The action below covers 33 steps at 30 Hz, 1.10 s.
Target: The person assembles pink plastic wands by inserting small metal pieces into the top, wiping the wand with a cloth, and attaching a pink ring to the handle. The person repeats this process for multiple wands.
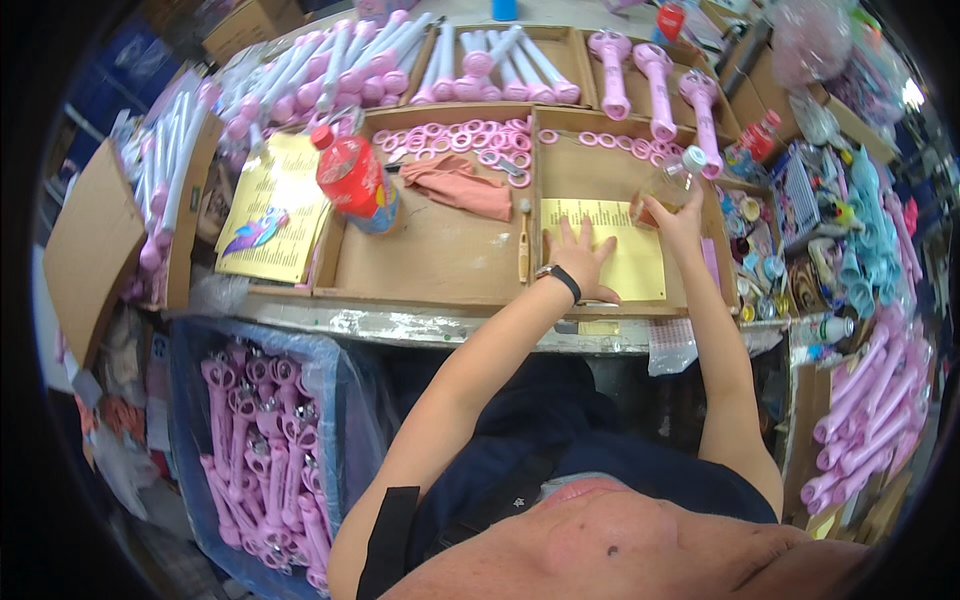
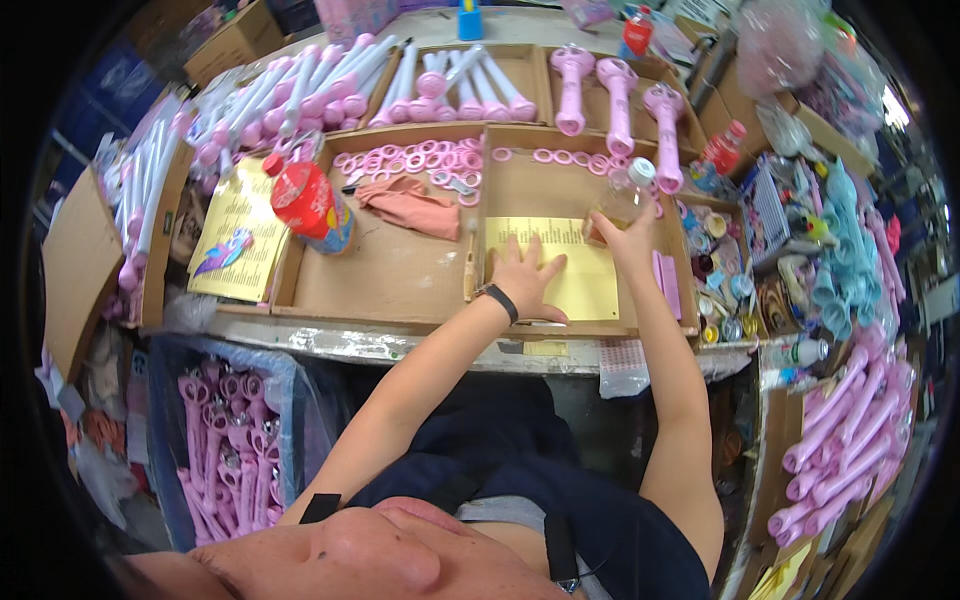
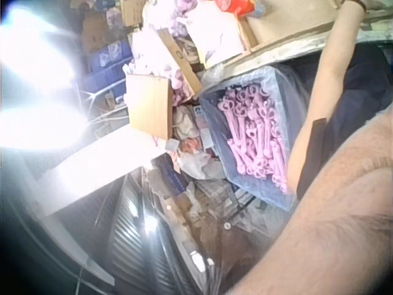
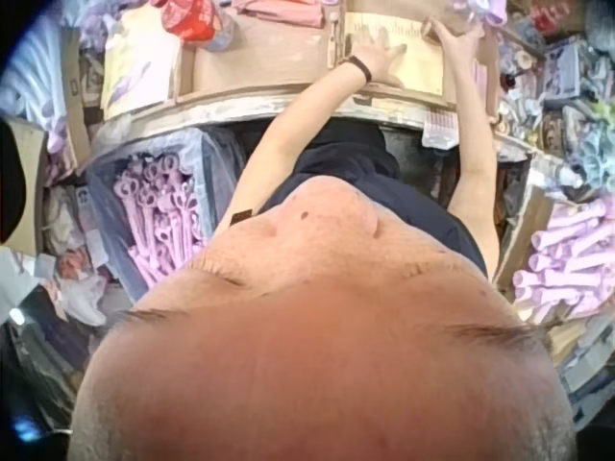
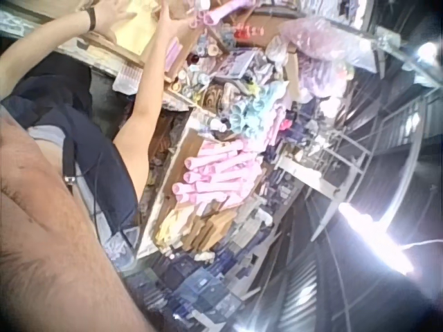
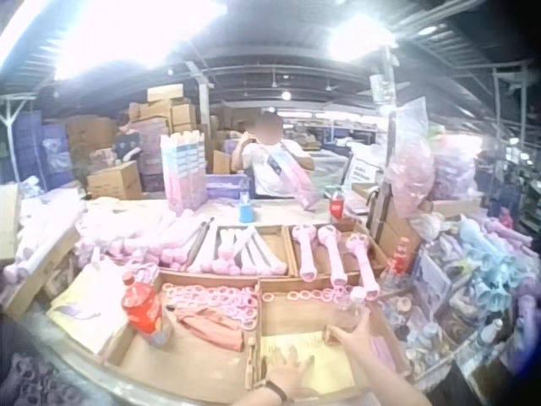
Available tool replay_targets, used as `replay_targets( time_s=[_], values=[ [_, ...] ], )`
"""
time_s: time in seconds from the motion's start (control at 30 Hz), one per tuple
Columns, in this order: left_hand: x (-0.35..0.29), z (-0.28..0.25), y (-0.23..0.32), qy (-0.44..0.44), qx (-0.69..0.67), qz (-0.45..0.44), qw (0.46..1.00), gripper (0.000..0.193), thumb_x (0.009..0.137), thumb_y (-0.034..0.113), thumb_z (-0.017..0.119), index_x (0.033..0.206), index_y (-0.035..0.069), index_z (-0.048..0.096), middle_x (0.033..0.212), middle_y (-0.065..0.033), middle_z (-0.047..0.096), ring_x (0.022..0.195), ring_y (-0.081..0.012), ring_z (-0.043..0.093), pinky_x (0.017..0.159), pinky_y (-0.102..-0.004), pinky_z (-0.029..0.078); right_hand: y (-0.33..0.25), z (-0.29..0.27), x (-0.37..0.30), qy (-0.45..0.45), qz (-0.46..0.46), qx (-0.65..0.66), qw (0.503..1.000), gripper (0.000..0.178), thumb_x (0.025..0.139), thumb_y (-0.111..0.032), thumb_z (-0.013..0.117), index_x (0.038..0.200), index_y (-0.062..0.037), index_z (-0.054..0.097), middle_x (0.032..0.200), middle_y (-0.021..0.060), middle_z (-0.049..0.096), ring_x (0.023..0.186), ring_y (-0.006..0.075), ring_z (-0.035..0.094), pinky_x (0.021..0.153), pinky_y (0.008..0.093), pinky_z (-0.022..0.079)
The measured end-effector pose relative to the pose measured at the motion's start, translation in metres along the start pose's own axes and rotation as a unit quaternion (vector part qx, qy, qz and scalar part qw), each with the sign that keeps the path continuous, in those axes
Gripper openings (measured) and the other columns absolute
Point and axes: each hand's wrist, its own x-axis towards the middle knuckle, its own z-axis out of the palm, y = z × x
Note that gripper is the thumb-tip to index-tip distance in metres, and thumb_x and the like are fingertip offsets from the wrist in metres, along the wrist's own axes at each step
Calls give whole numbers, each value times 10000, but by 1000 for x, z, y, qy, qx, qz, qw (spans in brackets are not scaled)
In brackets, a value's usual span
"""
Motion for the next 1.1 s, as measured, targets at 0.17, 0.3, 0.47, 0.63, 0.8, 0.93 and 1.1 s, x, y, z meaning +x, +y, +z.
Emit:
replay_targets(
  time_s=[0.17, 0.3, 0.47, 0.63, 0.8, 0.93, 1.1],
  values=[
    [-5, -10, 3, 10, 38, 7, 999, 1053, 568, 786, 623, 1431, 263, 322, 1468, -240, 251, 1297, -514, 266, 986, -641, 288, 19, 2, 4, 35, -59, -115, 991, 978, 686, -199, 797, 1409, 39, 184, 1278, 199, 420, 1207, 274, 418, 1046, 364, 308],
    [-43, -32, -3, 2, -37, 23, 999, 525, 806, 531, 598, 1137, 123, 599, 1132, -127, 602, 1003, -268, 576, 886, -459, 403, 19, 6, 5, -90, -12, 109, 990, 654, 794, 41, 656, 1344, -13, 306, 938, 125, 581, 690, 158, 603, 570, 275, 519],
    [-206, 5, -64, 434, -286, 88, 850, 231, 862, 240, 625, 1023, 74, 618, 978, -79, 641, 934, -242, 601, 931, -446, 408, 14, 1, 5, -142, 70, 84, 984, 535, 862, -108, 660, 1293, 48, 385, 1166, 148, 549, 938, 205, 586, 755, 299, 530],
    [-392, 56, -139, 386, -634, -134, 657, 188, 923, 155, 575, 1009, 2, 643, 938, -92, 681, 899, -152, 647, 810, -289, 513, 5, -2, 1, -111, 48, 42, 992, 567, 856, -220, 684, 1254, 82, 416, 1240, 188, 508, 1054, 258, 554, 838, 344, 531],
    [-583, 150, -217, 416, -543, -551, 478, 328, 929, 310, 556, 1102, 32, 570, 909, -91, 657, 747, -152, 647, 656, -270, 523, -15, 5, -7, -42, 14, -188, 981, 574, 872, -184, 660, 1272, 109, 369, 1213, 230, 521, 1059, 267, 573, 848, 357, 529],
    [-729, 276, -193, 104, -302, -825, 466, 528, 844, 514, 548, 921, -2, 630, 777, -141, 640, 685, -218, 632, 632, -391, 494, -42, 10, -30, -99, -102, -69, 987, 485, 872, -168, 651, 1226, 93, 446, 1107, 201, 583, 960, 245, 603, 801, 333, 527],
    [-803, 338, -171, 34, -330, -839, 431, 524, 815, 551, 568, 955, 51, 634, 890, -152, 650, 779, -254, 635, 755, -448, 482, -81, 25, -56, -104, -131, 0, 986, 440, 876, -137, 617, 1217, 95, 463, 956, 178, 639, 836, 241, 632, 744, 319, 526]
  ],
)
